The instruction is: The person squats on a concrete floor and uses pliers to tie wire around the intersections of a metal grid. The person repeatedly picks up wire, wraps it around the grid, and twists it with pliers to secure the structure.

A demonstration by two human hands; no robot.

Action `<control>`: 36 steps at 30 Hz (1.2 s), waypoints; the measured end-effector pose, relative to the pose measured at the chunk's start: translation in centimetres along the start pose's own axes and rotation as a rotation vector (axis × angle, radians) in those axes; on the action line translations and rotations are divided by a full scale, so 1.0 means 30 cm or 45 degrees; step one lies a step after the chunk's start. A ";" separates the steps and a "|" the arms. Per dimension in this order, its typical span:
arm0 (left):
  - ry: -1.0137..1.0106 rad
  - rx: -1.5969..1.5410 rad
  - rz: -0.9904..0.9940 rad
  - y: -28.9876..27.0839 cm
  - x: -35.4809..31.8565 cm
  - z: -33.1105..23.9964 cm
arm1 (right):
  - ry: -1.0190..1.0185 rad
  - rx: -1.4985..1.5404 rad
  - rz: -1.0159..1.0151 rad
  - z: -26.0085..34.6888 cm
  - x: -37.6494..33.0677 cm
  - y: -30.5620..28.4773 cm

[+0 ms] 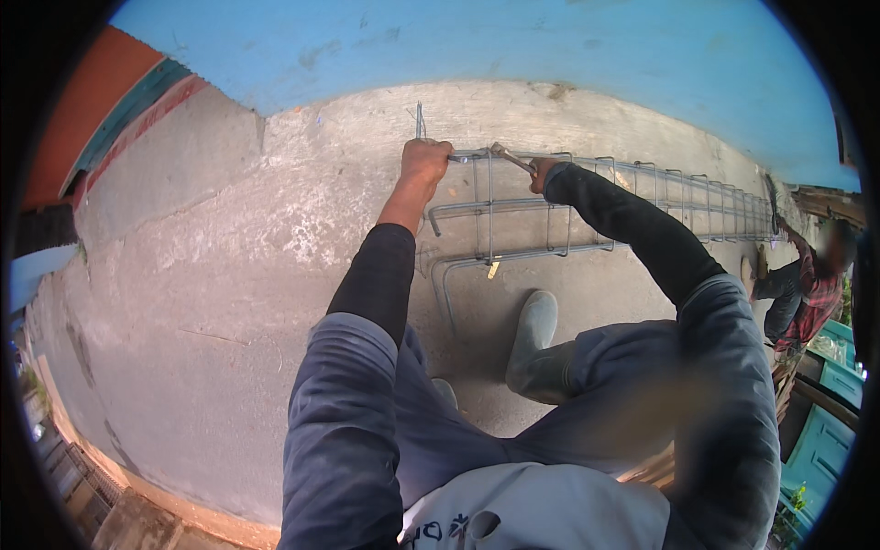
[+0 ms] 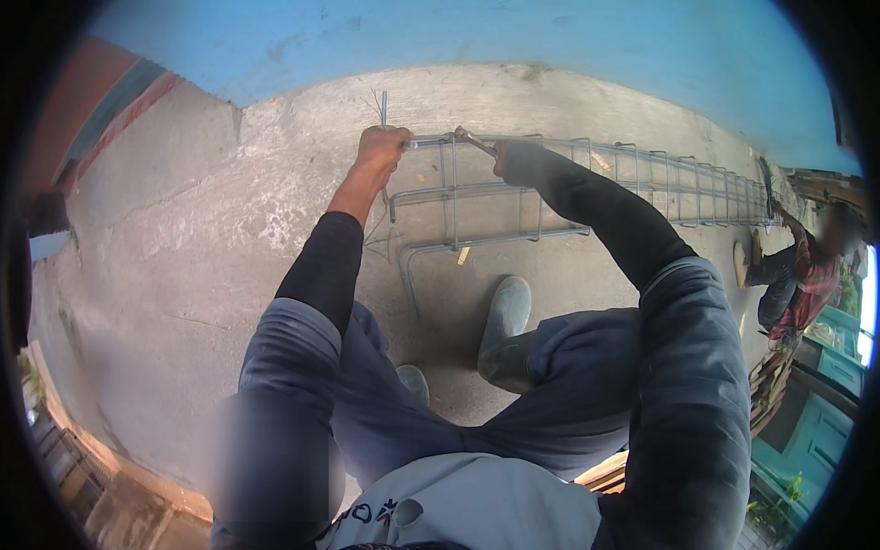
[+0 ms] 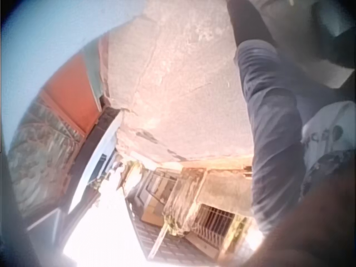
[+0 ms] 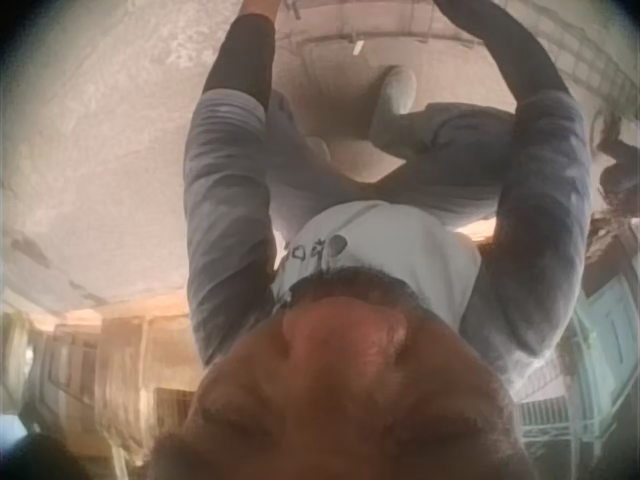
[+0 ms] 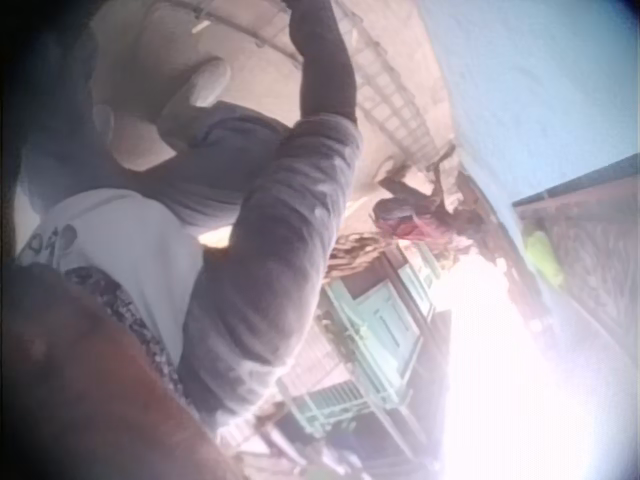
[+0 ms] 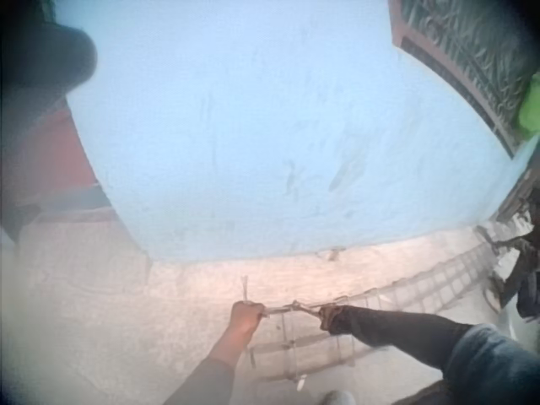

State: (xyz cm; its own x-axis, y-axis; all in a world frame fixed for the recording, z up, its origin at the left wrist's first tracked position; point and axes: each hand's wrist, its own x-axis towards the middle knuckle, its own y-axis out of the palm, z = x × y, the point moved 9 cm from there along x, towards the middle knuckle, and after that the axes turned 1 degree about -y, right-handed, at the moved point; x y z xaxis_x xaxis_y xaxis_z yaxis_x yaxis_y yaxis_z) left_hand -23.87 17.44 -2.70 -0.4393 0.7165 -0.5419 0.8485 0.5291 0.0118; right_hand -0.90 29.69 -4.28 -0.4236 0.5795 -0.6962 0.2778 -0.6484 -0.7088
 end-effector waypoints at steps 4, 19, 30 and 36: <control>0.044 0.009 -0.004 -0.002 0.015 0.002 | -0.082 0.020 -0.195 -0.040 0.020 0.047; 0.027 -0.002 0.037 -0.038 0.022 0.018 | -0.523 -0.631 -0.670 0.063 -0.131 -0.152; -0.031 -0.028 0.077 0.015 0.032 0.005 | -0.112 -0.306 -0.423 -0.009 -0.139 0.074; -0.076 0.005 0.028 -0.015 -0.006 -0.003 | -0.057 1.006 0.518 0.011 -0.179 0.127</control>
State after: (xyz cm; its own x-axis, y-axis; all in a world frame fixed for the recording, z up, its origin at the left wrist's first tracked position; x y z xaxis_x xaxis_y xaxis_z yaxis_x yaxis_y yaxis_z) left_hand -24.19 17.11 -2.53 -0.4021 0.6994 -0.5909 0.8590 0.5116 0.0211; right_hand 2.15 23.95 -3.19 -0.4595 0.2211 -0.8602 -0.2551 -0.9606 -0.1107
